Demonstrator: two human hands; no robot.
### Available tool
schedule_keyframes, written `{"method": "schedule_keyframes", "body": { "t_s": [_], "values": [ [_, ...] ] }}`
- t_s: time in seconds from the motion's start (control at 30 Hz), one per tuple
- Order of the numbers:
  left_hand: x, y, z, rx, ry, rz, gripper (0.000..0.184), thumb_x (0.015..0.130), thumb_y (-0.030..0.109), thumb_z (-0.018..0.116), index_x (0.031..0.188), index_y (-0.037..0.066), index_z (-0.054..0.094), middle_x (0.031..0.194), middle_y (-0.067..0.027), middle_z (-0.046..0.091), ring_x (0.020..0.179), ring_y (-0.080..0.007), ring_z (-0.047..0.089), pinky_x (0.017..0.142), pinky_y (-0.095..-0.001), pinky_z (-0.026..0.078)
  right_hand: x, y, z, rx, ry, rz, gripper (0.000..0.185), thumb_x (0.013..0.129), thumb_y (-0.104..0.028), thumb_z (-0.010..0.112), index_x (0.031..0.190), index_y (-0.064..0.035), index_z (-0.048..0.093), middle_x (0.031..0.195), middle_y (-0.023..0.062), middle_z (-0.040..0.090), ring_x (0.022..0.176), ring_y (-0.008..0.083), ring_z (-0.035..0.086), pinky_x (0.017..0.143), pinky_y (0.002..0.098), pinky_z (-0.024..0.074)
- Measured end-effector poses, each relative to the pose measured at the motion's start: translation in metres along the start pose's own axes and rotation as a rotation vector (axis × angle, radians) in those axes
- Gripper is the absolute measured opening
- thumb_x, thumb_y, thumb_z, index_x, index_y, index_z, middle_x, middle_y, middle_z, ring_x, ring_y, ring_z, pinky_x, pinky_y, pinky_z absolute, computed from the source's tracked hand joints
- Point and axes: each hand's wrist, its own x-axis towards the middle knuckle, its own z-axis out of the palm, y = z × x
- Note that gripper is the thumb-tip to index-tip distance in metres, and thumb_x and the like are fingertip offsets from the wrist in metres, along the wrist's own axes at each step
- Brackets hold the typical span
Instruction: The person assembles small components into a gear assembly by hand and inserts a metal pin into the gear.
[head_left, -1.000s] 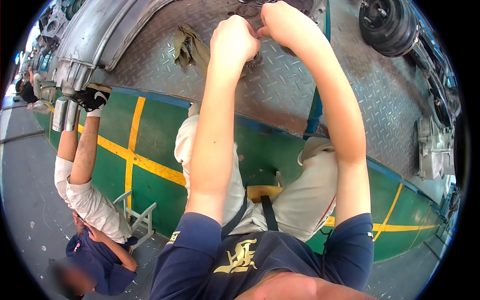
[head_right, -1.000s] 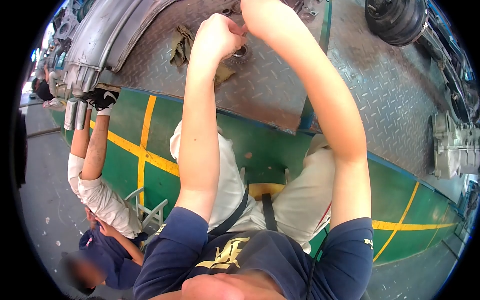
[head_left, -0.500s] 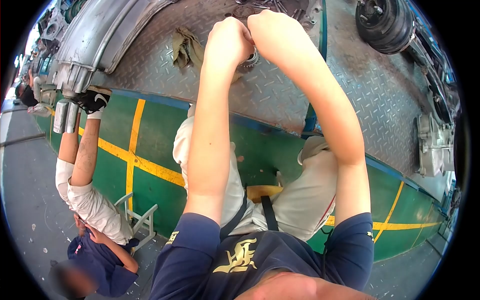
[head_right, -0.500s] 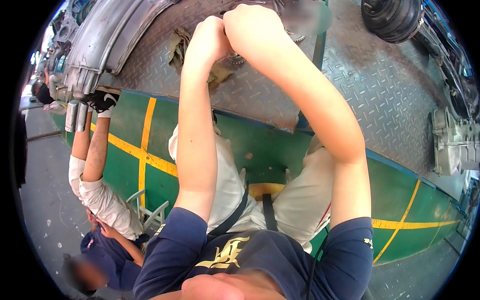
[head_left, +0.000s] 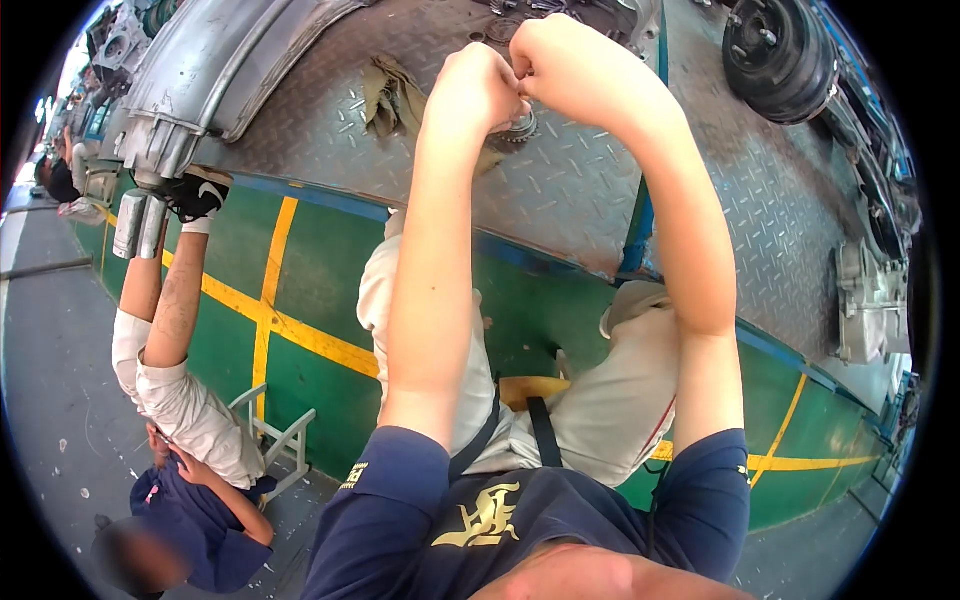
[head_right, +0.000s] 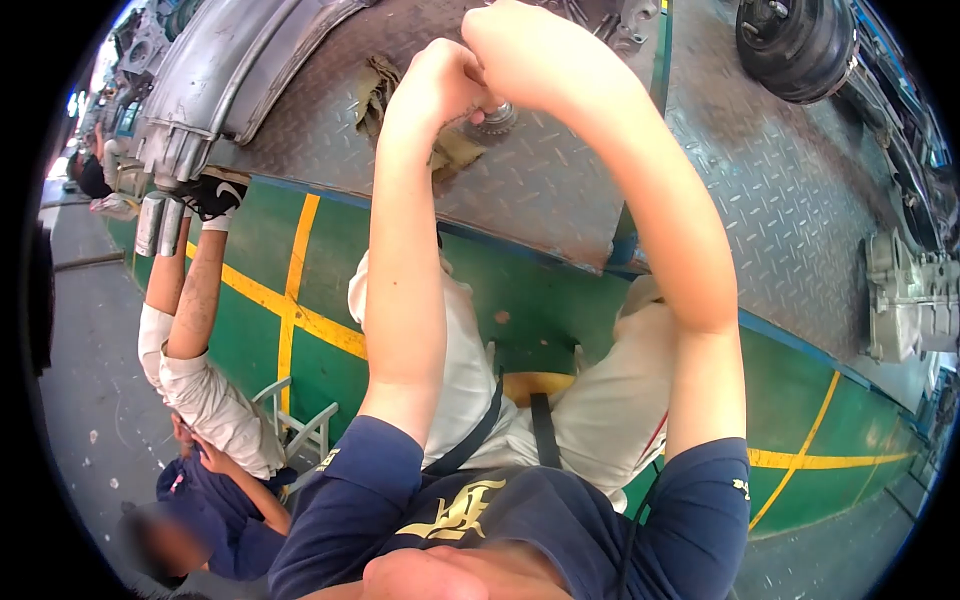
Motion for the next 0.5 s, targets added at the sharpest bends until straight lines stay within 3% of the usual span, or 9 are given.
{"method": "schedule_keyframes", "body": {
  "t_s": [0.1, 0.23, 0.33, 0.5],
  "values": [
    [0.004, -0.007, 0.002, 0.037, -0.012, 0.06, 0.009, 0.075, 0.007, 0.082, 0.081, 0.001, 0.077, 0.068, -0.0092, 0.073, 0.061, -0.0141, 0.07, 0.063, -0.0317, 0.058, -0.001, 0.002, -0.004, 0.067, -0.058, -0.016, 0.01, 0.076, -0.003, 0.067, 0.083, 0.0037, 0.07, 0.073, 0.0193, 0.068, 0.064, 0.0285, 0.068, 0.063, 0.0353, 0.0542],
    [0.012, -0.027, 0.002, -0.127, -0.116, 0.222, 0.009, 0.072, 0.004, 0.079, 0.081, 0.001, 0.077, 0.07, -0.009, 0.073, 0.062, -0.0133, 0.07, 0.064, -0.0312, 0.058, 0.0, -0.003, -0.01, 0.359, -0.225, -0.002, 0.008, 0.078, 0.0, 0.066, 0.085, 0.0042, 0.069, 0.067, 0.0133, 0.067, 0.059, 0.0189, 0.065, 0.059, 0.031, 0.0532],
    [0.011, -0.034, 0.0, -0.231, -0.157, 0.295, 0.011, 0.073, 0.002, 0.076, 0.083, 0.0, 0.075, 0.073, -0.0081, 0.073, 0.063, -0.013, 0.07, 0.063, -0.0307, 0.056, 0.001, 0.0, -0.007, 0.437, -0.224, 0.011, 0.006, 0.082, 0.0, 0.064, 0.085, 0.0042, 0.067, 0.066, 0.0102, 0.066, 0.06, 0.0144, 0.065, 0.057, 0.0293, 0.0526],
    [0.0, -0.025, -0.004, -0.28, -0.084, 0.193, 0.011, 0.074, 0.001, 0.072, 0.085, -0.001, 0.073, 0.074, -0.0064, 0.072, 0.062, -0.0124, 0.068, 0.059, -0.0293, 0.052, 0.008, 0.006, -0.002, 0.353, -0.214, -0.013, 0.008, 0.086, -0.002, 0.063, 0.088, 0.0038, 0.068, 0.067, 0.0112, 0.067, 0.06, 0.0166, 0.066, 0.058, 0.0304, 0.0528]
  ]
}}
